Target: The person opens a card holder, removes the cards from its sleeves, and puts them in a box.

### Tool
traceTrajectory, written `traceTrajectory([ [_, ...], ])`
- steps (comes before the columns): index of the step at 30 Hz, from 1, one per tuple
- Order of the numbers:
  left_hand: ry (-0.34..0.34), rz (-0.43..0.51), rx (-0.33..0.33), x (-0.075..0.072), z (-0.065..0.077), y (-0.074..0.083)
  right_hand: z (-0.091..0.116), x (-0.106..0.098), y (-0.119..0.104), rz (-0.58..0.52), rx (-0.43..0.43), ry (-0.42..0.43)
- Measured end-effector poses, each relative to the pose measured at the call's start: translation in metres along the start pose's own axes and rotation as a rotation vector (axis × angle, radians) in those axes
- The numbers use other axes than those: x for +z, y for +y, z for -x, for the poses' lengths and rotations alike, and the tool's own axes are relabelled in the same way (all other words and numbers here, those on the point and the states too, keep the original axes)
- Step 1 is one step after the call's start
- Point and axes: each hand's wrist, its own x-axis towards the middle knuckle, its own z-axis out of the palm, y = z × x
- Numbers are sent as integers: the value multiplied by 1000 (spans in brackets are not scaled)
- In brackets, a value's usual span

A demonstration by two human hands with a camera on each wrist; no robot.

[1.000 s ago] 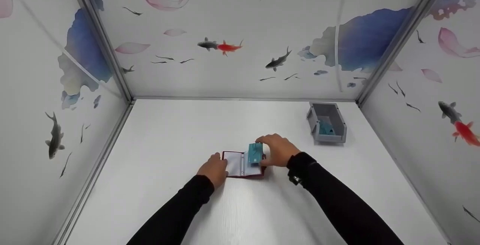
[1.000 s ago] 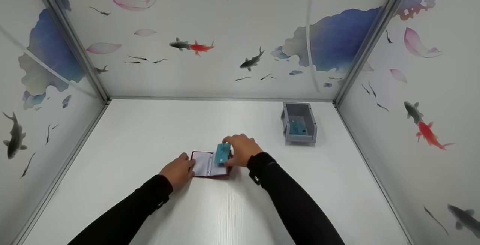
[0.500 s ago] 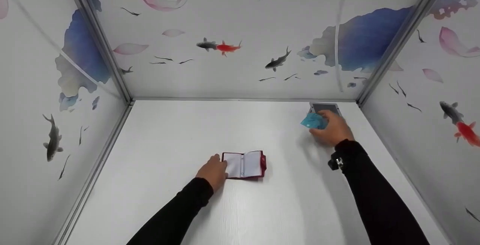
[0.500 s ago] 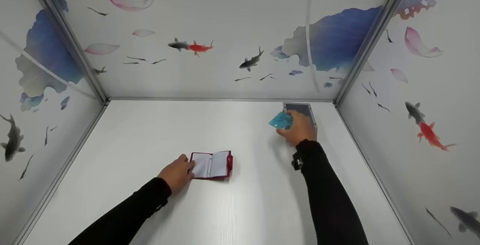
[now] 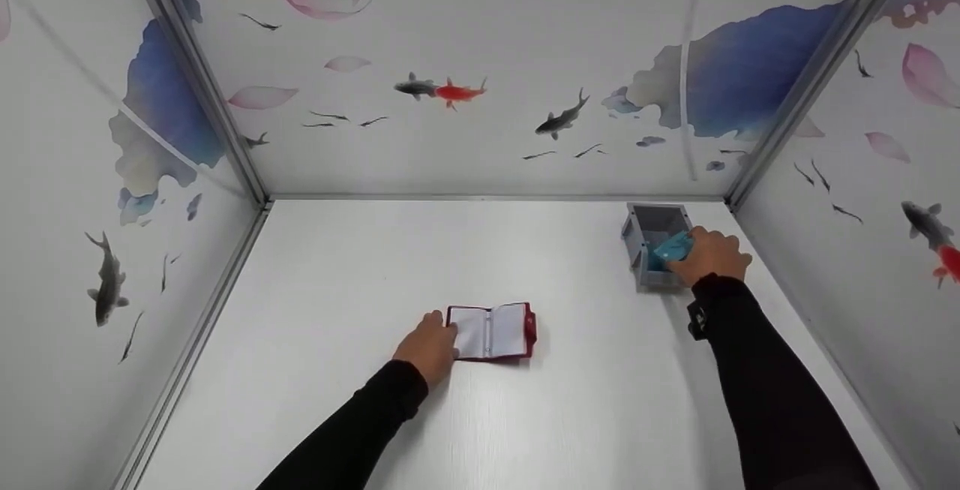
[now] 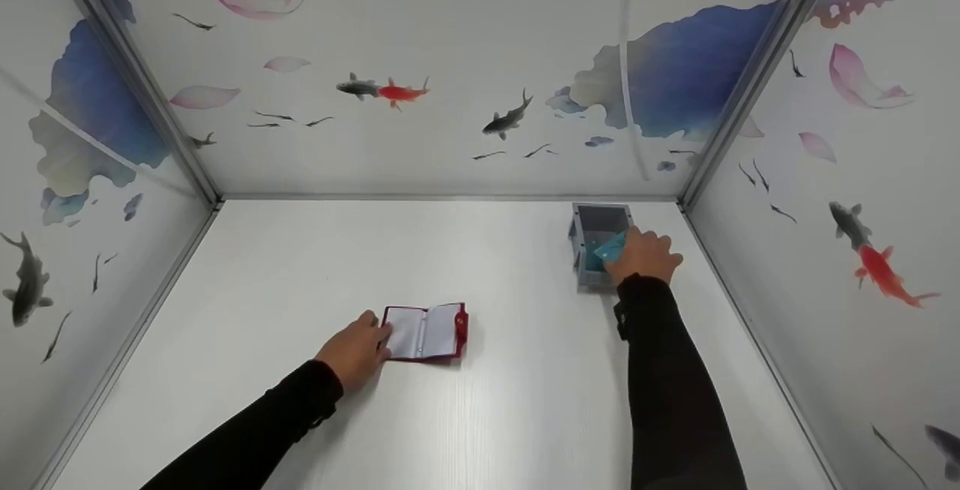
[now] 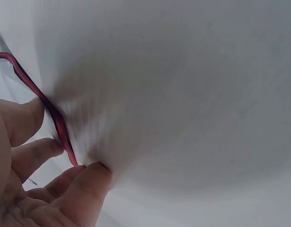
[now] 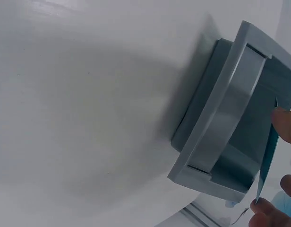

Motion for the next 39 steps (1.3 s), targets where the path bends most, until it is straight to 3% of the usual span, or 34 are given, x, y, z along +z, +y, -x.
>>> traceTrajectory([
  [6,21,-16,17,1,3,1,-2,-5,-12,76,-24,-56],
  [13,23,-31,5,5,2,1,-9,2,-13,116,-109,-38],
  [19,27,-45,21,2,2,3,-6,-2,-21,74,-70,-90],
  [24,6,-25,-10,-4,2,5,-1,-5,-25,42,-29,-140],
  [34,16,-14,2,-3,3,2,1,-6,-20,-40,-57,-211],
  [39,19,-31,6,-1,3,3,1,4,-13,-66,-75,-278],
])
